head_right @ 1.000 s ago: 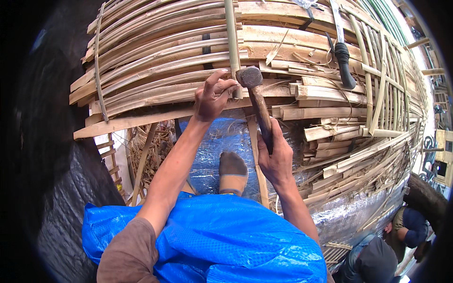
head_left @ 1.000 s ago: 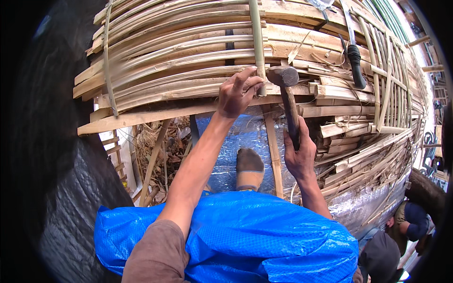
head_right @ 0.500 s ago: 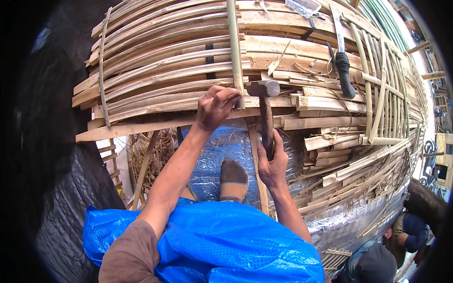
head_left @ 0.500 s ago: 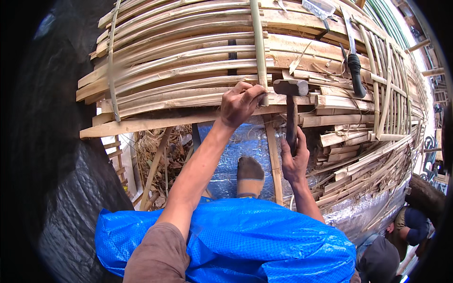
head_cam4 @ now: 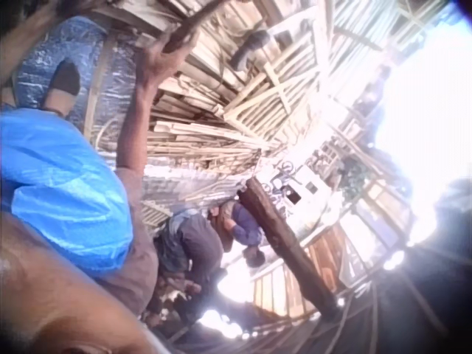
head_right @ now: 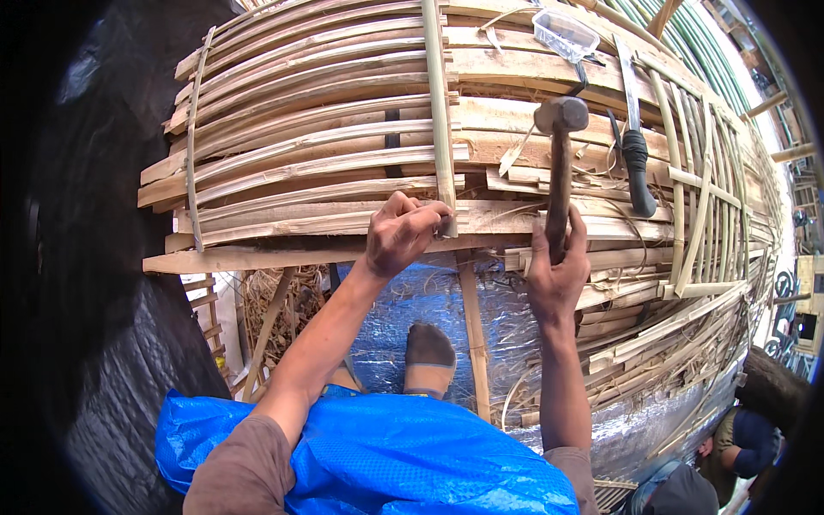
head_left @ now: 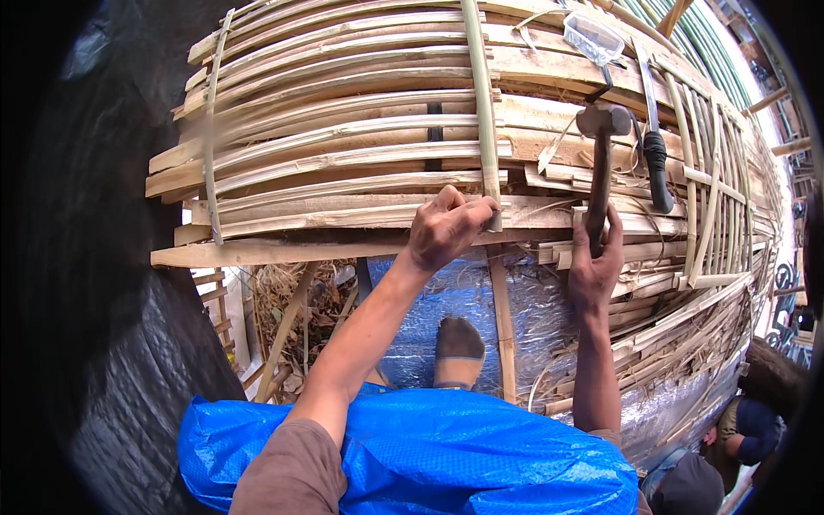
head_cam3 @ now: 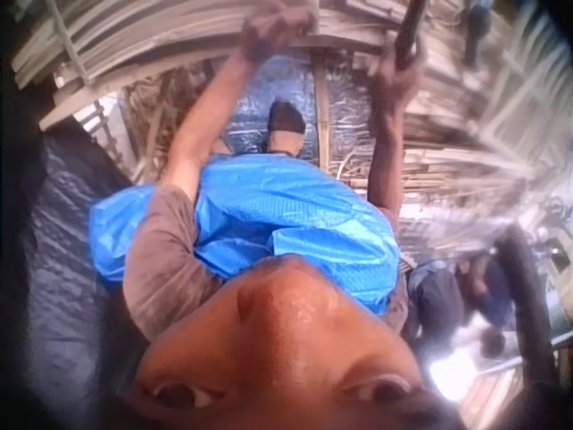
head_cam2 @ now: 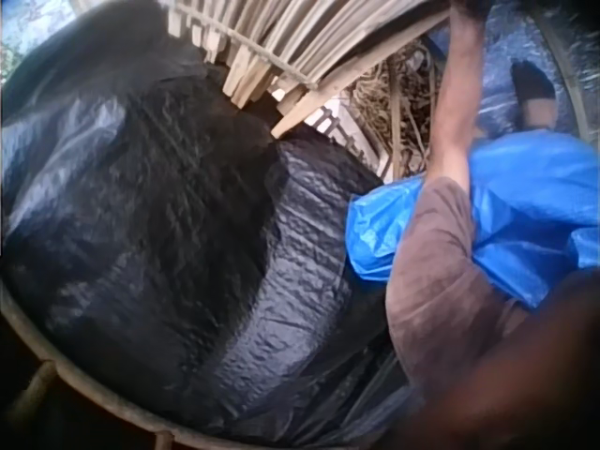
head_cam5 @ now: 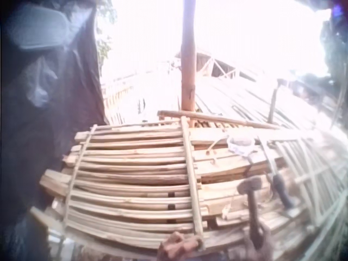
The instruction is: The person constructs a bamboo frame by shaving strips of bamboo with a blade and securing vertical supports to horizontal rails using a hammer and small nails.
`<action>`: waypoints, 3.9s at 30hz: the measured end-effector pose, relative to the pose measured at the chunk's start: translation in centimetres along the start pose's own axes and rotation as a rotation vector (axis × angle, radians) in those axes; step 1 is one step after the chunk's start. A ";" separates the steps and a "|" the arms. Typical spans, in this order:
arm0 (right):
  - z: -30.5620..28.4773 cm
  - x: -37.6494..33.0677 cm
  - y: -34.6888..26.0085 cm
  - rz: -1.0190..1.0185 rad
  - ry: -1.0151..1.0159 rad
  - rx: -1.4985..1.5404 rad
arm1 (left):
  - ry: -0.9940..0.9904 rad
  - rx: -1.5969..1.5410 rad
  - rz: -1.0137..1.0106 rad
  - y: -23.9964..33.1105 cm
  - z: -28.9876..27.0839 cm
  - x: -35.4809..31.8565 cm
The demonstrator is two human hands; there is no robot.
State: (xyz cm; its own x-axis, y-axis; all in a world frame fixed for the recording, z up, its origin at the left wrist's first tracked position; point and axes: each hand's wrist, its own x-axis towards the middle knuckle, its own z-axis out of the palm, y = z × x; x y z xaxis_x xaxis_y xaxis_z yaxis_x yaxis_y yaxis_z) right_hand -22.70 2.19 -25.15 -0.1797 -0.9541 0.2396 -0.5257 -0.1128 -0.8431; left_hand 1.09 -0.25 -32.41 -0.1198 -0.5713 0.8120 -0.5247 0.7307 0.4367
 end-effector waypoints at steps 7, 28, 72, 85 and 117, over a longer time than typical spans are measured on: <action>-2.7 10.4 1.8 -0.185 0.089 -0.566 | -0.010 -0.032 -0.072 0.4 0.1 0.6; 7.5 8.7 -3.0 -0.296 -0.151 -0.421 | 0.980 0.493 -0.757 -5.6 -15.0 -3.6; 10.5 8.5 -7.4 0.182 -0.292 0.267 | 1.313 0.142 -0.650 -1.8 -17.9 6.0; 14.8 17.1 -5.2 0.115 -0.258 -0.091 | 0.990 0.084 -0.661 -9.8 -15.1 4.9; 17.1 18.5 -3.5 -0.232 -0.057 -0.177 | 0.950 0.645 -0.579 -16.6 -16.2 4.8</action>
State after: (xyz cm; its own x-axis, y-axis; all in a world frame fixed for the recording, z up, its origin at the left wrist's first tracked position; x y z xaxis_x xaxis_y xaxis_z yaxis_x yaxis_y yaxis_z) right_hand -9.95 -19.80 -25.96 0.0064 -0.9229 0.3850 -0.6849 -0.2846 -0.6708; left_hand 22.84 -9.07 -29.48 0.7659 -0.0589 0.6403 -0.6413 0.0023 0.7673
